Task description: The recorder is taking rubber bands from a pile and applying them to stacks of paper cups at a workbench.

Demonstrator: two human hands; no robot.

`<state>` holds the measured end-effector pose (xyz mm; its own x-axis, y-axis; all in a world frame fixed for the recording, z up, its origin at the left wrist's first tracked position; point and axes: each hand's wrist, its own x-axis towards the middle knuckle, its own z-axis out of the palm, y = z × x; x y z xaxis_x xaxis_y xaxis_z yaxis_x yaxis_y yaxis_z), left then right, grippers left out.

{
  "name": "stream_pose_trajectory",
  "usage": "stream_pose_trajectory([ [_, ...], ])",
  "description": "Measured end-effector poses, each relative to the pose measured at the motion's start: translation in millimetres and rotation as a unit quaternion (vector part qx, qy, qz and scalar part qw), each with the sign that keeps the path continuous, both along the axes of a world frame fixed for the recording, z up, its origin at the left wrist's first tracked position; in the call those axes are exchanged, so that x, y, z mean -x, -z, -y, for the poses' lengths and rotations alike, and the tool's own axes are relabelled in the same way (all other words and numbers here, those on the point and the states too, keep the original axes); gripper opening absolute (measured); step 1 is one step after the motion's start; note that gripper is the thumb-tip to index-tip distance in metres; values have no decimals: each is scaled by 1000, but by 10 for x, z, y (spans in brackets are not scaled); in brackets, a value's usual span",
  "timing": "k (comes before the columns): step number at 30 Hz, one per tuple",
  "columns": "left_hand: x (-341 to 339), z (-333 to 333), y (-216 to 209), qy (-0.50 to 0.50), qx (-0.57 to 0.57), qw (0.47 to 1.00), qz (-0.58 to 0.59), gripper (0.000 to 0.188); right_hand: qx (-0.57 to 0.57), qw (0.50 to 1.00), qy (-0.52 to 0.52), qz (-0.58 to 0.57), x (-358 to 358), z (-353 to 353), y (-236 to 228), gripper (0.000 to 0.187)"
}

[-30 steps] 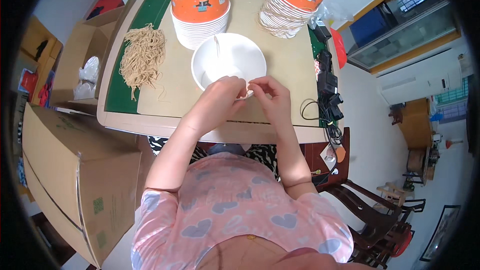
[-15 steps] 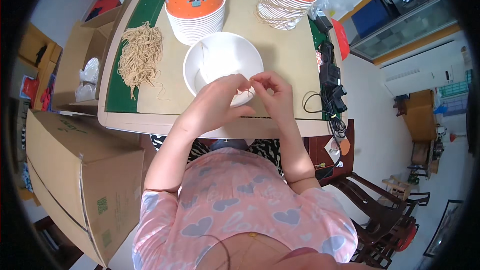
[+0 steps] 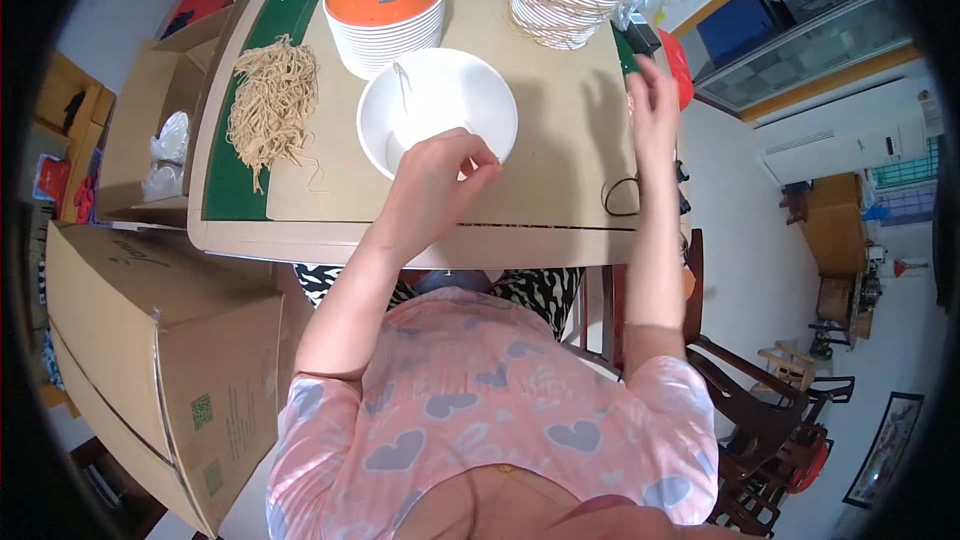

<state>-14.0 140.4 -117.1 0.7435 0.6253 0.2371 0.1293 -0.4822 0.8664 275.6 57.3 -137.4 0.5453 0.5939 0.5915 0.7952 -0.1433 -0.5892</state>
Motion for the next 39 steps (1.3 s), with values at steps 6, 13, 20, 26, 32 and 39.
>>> stream_pose_trajectory([
  [6, -54, -6, -30, -6, 17, 1000, 10, 7, 250, 932, 188, 183, -1603, 208, 725, 52],
  [13, -30, -1, -19, -13, 22, 1000, 17, 8, 331, 912, 217, 109, -1715, 211, 941, 56],
  [20, -57, -7, -15, -14, 18, 1000, 18, 8, 370, 900, 219, 77, -1635, 249, 950, 59],
  [26, -65, -13, 9, -11, 9, 1000, 21, 8, 379, 895, 225, 73, -1582, 255, 931, 59],
  [32, -45, -12, -20, -2, 17, 1000, 2, 8, 391, 888, 235, 63, -1596, 292, 963, 59],
  [39, -98, -39, -30, -9, 11, 1000, 0, 10, 290, 920, 248, 95, -1614, 329, 926, 56],
])
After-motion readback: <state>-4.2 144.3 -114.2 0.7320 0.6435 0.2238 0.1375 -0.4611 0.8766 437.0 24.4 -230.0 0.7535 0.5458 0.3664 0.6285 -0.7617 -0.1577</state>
